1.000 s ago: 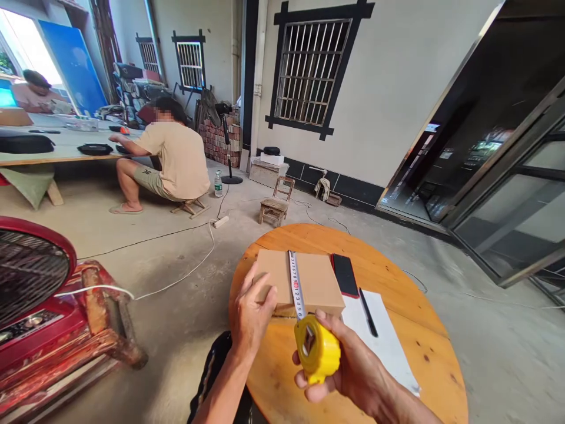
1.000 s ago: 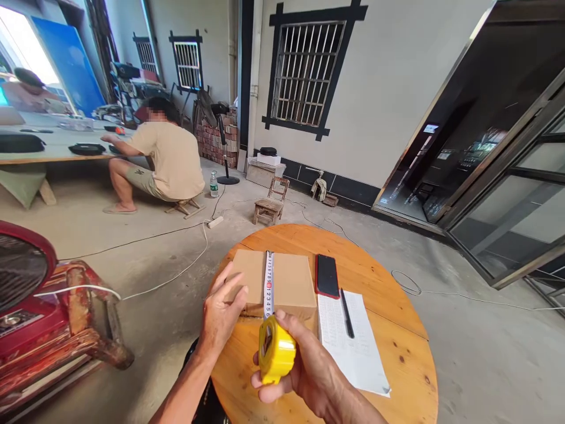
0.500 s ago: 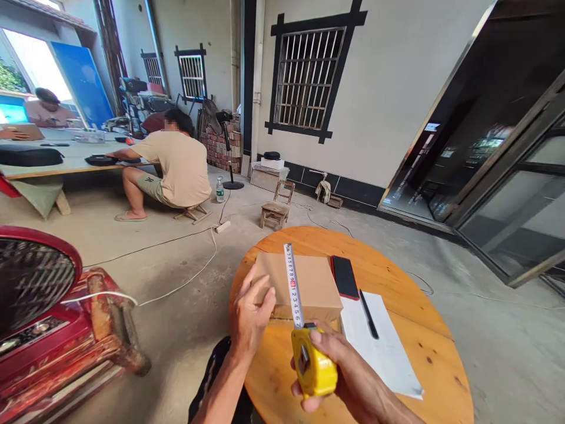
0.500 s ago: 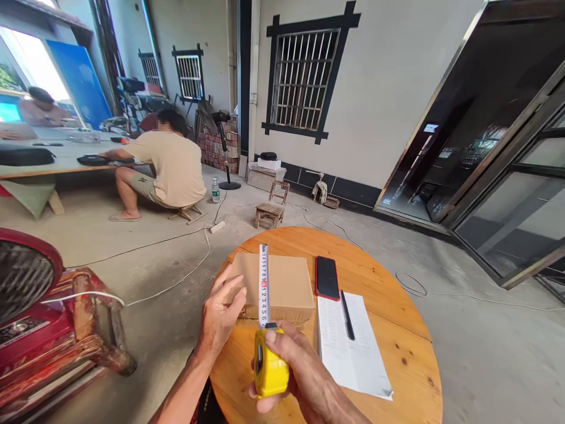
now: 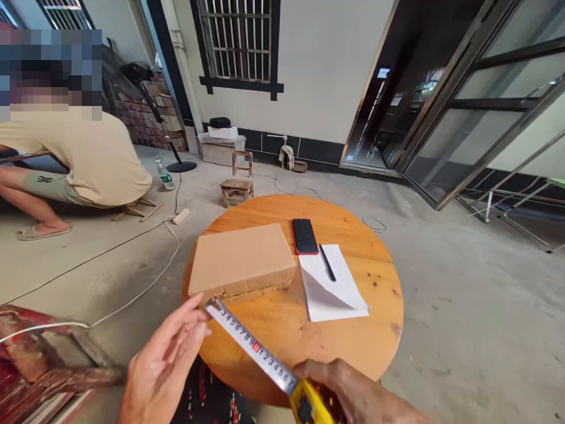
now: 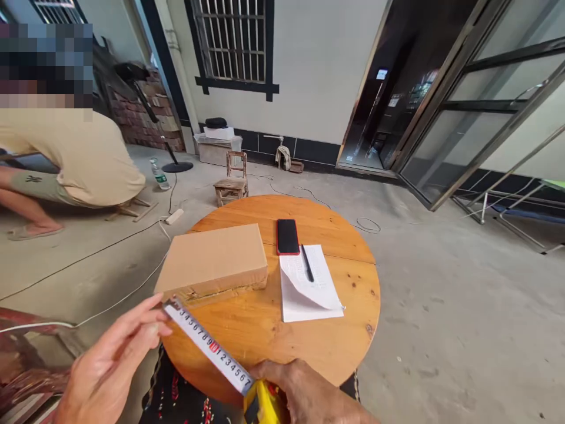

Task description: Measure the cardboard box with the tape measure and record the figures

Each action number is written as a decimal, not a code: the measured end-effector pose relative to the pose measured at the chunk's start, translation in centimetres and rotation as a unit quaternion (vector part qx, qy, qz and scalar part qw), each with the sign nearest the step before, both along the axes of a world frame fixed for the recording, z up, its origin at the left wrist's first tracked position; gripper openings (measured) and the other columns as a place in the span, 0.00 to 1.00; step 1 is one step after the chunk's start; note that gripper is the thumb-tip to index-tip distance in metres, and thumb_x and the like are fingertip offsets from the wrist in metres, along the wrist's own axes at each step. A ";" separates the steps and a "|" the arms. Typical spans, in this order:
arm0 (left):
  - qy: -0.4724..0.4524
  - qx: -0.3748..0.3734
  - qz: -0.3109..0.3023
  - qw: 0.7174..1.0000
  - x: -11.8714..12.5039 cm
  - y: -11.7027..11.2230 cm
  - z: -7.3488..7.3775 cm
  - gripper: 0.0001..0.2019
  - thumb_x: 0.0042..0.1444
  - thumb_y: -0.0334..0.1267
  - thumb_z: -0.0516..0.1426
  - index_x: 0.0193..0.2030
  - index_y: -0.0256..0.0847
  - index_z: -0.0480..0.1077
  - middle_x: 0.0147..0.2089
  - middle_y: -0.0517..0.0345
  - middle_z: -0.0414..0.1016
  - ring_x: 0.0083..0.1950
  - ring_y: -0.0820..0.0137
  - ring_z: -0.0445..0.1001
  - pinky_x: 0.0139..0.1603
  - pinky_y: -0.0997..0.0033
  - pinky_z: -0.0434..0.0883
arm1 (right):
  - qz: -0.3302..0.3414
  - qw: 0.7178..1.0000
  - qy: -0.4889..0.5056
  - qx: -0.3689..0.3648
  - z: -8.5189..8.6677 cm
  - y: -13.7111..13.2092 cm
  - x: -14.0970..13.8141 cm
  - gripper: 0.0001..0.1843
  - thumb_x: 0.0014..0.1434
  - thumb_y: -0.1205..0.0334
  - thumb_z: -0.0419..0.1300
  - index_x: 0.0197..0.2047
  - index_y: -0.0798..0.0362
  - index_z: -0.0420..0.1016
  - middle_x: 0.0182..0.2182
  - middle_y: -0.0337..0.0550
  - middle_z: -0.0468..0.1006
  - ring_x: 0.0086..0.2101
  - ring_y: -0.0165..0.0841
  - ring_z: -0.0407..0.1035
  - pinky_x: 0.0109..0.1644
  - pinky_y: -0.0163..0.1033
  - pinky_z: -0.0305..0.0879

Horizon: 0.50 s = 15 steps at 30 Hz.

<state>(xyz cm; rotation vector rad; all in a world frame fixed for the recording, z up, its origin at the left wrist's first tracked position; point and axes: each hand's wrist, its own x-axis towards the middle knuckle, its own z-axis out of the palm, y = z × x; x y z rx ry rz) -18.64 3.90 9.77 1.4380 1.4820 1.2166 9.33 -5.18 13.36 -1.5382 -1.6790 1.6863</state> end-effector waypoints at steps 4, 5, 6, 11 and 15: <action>0.006 -0.038 0.010 0.999 -0.2 -0.6 -1.1 0.28 0.51 0.57 0.62 0.53 0.42 0.75 0.32 0.59 0.78 0.30 0.69 0.75 0.32 0.75 0.76 | 0.011 0.999 -0.016 0.038 -0.6 -0.9 0.8 0.25 0.48 0.51 0.67 0.50 0.47 0.79 0.29 0.36 0.75 0.26 0.29 0.61 0.27 0.32 0.56; -0.003 -0.045 0.002 0.999 -0.2 -0.7 -1.3 0.27 0.51 0.56 0.63 0.52 0.41 0.75 0.31 0.59 0.77 0.29 0.69 0.74 0.31 0.75 0.75 | -0.002 0.999 -0.019 0.042 -0.7 -1.1 1.0 0.26 0.48 0.50 0.67 0.51 0.46 0.79 0.30 0.37 0.76 0.27 0.30 0.63 0.28 0.32 0.57; -0.016 -0.051 -0.010 0.999 -0.1 -0.8 -1.4 0.26 0.51 0.55 0.64 0.51 0.41 0.75 0.31 0.59 0.77 0.29 0.68 0.74 0.30 0.74 0.76 | -0.017 0.999 -0.021 0.045 -0.7 -1.1 1.1 0.27 0.48 0.50 0.67 0.52 0.45 0.78 0.31 0.39 0.77 0.27 0.31 0.65 0.28 0.33 0.60; -0.042 -0.048 -0.099 0.993 3.1 -2.6 -1.1 0.18 0.53 0.50 0.63 0.43 0.38 0.78 0.25 0.58 0.75 0.25 0.68 0.74 0.24 0.75 0.74 | -0.063 0.997 -0.014 0.043 -0.9 -0.9 0.6 0.41 0.46 0.50 0.69 0.64 0.47 0.68 0.38 0.48 0.80 0.34 0.42 0.74 0.39 0.41 0.70; -0.006 0.038 -0.161 0.986 6.4 -4.3 -0.9 0.09 0.57 0.44 0.60 0.36 0.42 0.78 0.28 0.58 0.80 0.26 0.70 0.78 0.28 0.80 0.75 | -0.068 0.996 -0.015 0.062 -0.7 -0.9 -0.1 0.39 0.47 0.49 0.69 0.62 0.46 0.69 0.44 0.53 0.80 0.42 0.52 0.74 0.46 0.50 0.71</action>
